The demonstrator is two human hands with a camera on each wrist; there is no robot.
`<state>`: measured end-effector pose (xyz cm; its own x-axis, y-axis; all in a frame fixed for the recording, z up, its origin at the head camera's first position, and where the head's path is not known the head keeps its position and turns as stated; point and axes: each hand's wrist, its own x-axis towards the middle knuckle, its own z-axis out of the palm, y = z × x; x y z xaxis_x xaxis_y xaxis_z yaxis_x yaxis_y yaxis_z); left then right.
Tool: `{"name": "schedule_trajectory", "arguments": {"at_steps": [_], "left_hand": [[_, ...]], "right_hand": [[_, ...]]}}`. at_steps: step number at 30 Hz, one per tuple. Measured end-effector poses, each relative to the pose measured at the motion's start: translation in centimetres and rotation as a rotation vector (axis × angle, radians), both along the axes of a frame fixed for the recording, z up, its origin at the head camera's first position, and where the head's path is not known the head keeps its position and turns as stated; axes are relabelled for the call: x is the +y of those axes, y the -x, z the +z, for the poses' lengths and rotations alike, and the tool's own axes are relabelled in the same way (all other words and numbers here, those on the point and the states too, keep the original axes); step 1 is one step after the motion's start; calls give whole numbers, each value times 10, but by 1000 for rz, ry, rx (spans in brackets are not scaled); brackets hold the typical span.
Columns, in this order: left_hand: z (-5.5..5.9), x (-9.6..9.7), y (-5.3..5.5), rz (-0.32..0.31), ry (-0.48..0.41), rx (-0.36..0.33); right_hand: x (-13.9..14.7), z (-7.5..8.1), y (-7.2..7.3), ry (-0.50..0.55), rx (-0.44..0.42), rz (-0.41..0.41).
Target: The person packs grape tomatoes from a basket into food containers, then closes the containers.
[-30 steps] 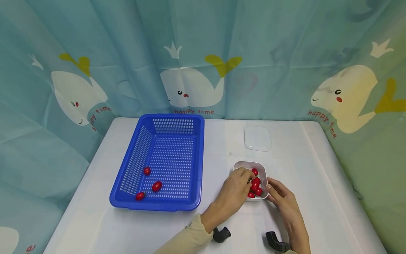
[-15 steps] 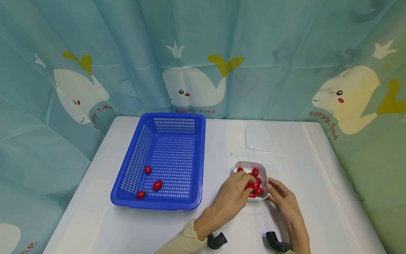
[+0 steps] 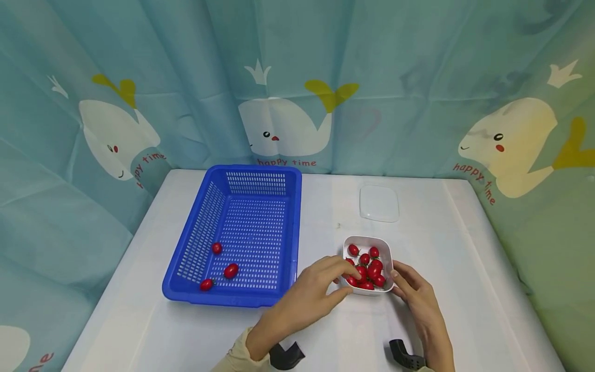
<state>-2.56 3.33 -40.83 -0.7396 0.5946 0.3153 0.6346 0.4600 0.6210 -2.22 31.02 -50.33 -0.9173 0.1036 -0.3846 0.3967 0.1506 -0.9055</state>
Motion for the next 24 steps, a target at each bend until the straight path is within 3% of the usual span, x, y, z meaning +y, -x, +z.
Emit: {"name": "schedule_trajectory", "arguments": {"at_steps": [4, 9, 14, 20, 24], "left_hand": [[3, -21, -3, -73, 14, -45], [8, -46, -7, -71, 26, -126], [13, -71, -9, -38, 50, -200], [14, -97, -11, 52, 58, -271], [15, -113, -12, 96, 93, -271]], "right_hand": [[0, 0, 0, 14, 14, -5], [1, 0, -1, 1, 22, 9], [1, 0, -1, 18, 31, 4], [-1, 2, 0, 14, 21, 3], [-2, 3, 0, -24, -19, 18]]}}
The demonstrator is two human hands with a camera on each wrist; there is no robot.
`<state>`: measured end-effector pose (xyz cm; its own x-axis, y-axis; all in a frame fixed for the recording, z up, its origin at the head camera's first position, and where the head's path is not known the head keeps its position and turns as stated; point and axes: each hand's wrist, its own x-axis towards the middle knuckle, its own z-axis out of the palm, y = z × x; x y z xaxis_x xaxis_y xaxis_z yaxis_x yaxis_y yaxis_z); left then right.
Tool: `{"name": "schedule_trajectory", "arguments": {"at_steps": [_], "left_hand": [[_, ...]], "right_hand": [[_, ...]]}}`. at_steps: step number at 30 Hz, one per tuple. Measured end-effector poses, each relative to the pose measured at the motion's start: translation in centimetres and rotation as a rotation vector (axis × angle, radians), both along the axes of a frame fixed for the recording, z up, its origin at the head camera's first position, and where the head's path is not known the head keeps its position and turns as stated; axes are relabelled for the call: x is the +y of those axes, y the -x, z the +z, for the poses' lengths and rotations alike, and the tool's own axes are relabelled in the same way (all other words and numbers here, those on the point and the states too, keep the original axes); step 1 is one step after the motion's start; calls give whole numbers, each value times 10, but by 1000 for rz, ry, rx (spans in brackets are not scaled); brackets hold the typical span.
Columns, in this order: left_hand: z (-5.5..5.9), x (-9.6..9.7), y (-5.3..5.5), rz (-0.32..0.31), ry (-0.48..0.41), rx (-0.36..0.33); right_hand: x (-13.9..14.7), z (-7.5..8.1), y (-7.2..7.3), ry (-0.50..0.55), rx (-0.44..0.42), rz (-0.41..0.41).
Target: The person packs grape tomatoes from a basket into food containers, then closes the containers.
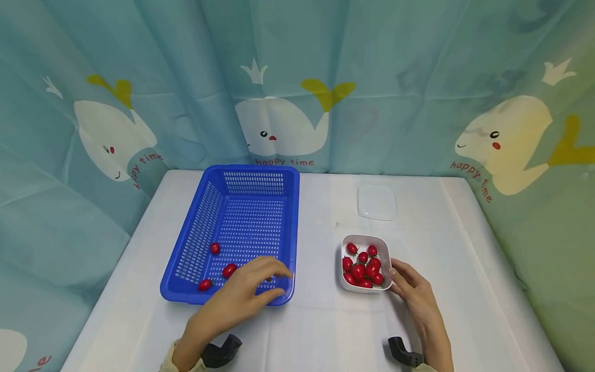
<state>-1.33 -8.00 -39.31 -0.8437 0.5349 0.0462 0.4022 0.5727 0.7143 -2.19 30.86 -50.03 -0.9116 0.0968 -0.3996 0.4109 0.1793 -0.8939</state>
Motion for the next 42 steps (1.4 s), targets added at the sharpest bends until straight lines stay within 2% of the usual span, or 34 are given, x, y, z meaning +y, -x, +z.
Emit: {"name": "schedule_trajectory", "arguments": {"at_steps": [3, 7, 10, 14, 21, 23, 26, 31, 42], "left_hand": [[1, -12, -1, 35, 46, 33], [2, -26, 0, 115, 171, 73], [2, -34, 2, 178, 254, 66], [0, -42, 5, 243, 322, 49], [-5, -57, 11, 309, 432, 96], [-8, -62, 11, 324, 459, 86], [-10, -69, 12, 350, 493, 44], [-12, -76, 15, 382, 547, -71], [-17, -77, 23, 409, 593, -272]], "right_hand": [[-1, 0, 0, -3, 2, -2], [-1, 0, 1, 0, 18, -2], [-1, 0, 1, -3, 24, 1], [-1, -1, 2, -6, 26, 4], [0, -1, 2, -2, 26, 6], [-1, -1, 1, -6, 23, 7], [-1, -1, 1, -9, 21, 5], [-2, 0, 1, -8, 32, 5], [0, 1, 0, 26, 20, 0]]}}
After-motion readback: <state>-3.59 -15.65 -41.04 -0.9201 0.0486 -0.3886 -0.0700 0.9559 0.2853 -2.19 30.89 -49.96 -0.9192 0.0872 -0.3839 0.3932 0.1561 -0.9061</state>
